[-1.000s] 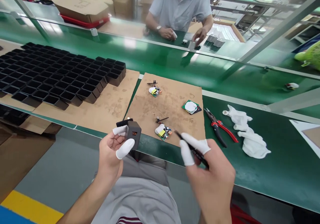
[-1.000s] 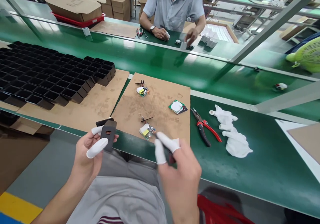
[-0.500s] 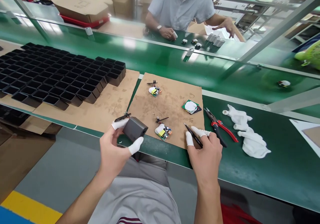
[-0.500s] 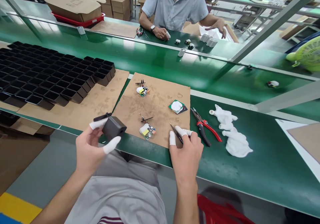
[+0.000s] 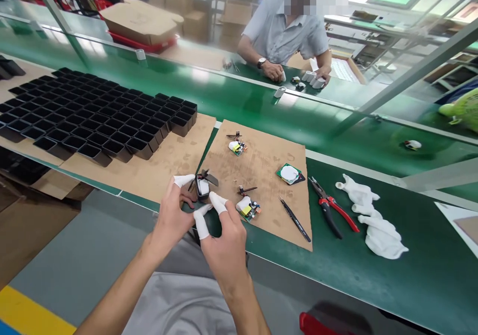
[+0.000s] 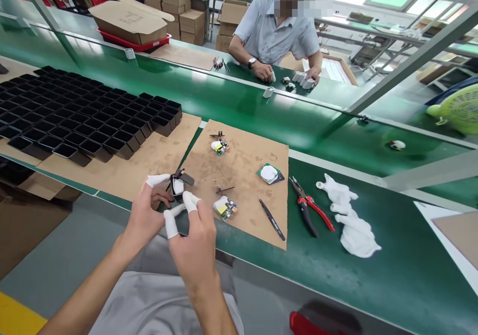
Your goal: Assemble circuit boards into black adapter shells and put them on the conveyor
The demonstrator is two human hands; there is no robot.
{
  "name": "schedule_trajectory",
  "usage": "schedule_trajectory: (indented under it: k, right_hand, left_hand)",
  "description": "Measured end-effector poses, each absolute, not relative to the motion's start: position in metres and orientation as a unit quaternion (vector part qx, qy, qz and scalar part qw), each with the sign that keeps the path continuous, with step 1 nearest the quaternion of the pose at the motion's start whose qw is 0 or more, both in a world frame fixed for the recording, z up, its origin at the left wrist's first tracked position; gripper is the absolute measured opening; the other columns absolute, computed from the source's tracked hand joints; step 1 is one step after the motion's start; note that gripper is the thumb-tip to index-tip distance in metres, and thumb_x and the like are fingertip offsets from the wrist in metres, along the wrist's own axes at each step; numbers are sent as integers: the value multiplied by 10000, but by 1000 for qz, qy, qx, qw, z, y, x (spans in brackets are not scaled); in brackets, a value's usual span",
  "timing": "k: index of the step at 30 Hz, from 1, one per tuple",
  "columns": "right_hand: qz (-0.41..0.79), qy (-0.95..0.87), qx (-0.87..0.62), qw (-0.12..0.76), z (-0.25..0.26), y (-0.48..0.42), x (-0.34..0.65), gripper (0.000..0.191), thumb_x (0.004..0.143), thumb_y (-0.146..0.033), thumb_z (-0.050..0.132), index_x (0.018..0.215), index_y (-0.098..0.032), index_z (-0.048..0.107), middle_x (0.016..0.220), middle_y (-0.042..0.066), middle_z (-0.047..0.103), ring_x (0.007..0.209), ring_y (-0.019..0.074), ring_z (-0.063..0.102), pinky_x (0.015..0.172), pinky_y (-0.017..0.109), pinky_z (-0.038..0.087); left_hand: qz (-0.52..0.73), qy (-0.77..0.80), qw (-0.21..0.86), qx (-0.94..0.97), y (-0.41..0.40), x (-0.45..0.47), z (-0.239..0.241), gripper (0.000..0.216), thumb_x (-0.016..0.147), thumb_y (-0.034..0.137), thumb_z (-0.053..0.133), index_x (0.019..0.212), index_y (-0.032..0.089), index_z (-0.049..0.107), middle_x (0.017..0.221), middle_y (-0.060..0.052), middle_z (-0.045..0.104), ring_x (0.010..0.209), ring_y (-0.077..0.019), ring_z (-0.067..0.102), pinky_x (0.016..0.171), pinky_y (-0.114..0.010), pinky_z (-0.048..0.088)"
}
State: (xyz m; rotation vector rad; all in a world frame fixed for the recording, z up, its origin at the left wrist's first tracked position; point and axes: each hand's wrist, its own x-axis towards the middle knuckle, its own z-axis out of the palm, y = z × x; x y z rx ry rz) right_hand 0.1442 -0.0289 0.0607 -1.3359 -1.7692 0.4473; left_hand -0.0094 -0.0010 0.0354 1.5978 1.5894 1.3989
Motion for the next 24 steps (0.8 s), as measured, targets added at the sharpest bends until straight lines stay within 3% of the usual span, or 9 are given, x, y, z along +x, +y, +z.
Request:
schedule_trajectory:
  k: [2,5,12,17,21,24]
  right_hand:
    - [188,-692,-546,434,58,-22,136,430,1079,-305,709,1484,-163,703,1260,170,797,1150,305,794,977,438,676]
    - [197,-676,-552,447,58,-13,133,415,1077,-301,705,1467,-160,712,1196,151,792,1061,276,803,933,408,686]
    - [172,-701,-555,414,58,5,131,274,1093,-274,680,1328,-196,799,1110,119,756,1013,265,779,912,401,663]
    - [215,-702,-520,438,58,8,135,239,1073,-212,699,1281,-232,816,1160,110,762,1047,241,776,921,382,665]
    - [151,-654,-528,520,62,8,146,200,1020,-242,791,1219,-224,798,1093,87,781,988,239,786,875,393,676]
    - [186,-644,-560,487,65,17,155,420,1025,-341,790,1429,-245,732,1366,150,771,1185,292,782,1036,503,666]
  left_hand:
    - [473,595,304,573,6,-14,40,710,823,274,908,1466,205,616,858,20,663,629,-172,661,563,-273,553]
    - [446,596,333,579,16,-19,48,626,806,179,863,1404,199,681,743,47,647,576,-160,605,520,-252,464]
    - [465,572,319,596,16,-18,49,569,762,33,688,1300,207,749,786,47,616,579,-129,566,542,-234,461]
    - [469,558,330,599,17,-19,49,561,773,46,692,1307,204,765,858,22,654,598,-129,571,555,-239,476]
    - [458,550,353,603,18,-21,53,535,851,174,813,1381,219,748,861,14,668,586,-149,581,565,-271,500]
    - [450,549,357,607,17,-22,55,517,888,261,857,1391,235,739,825,25,662,565,-157,571,574,-288,516]
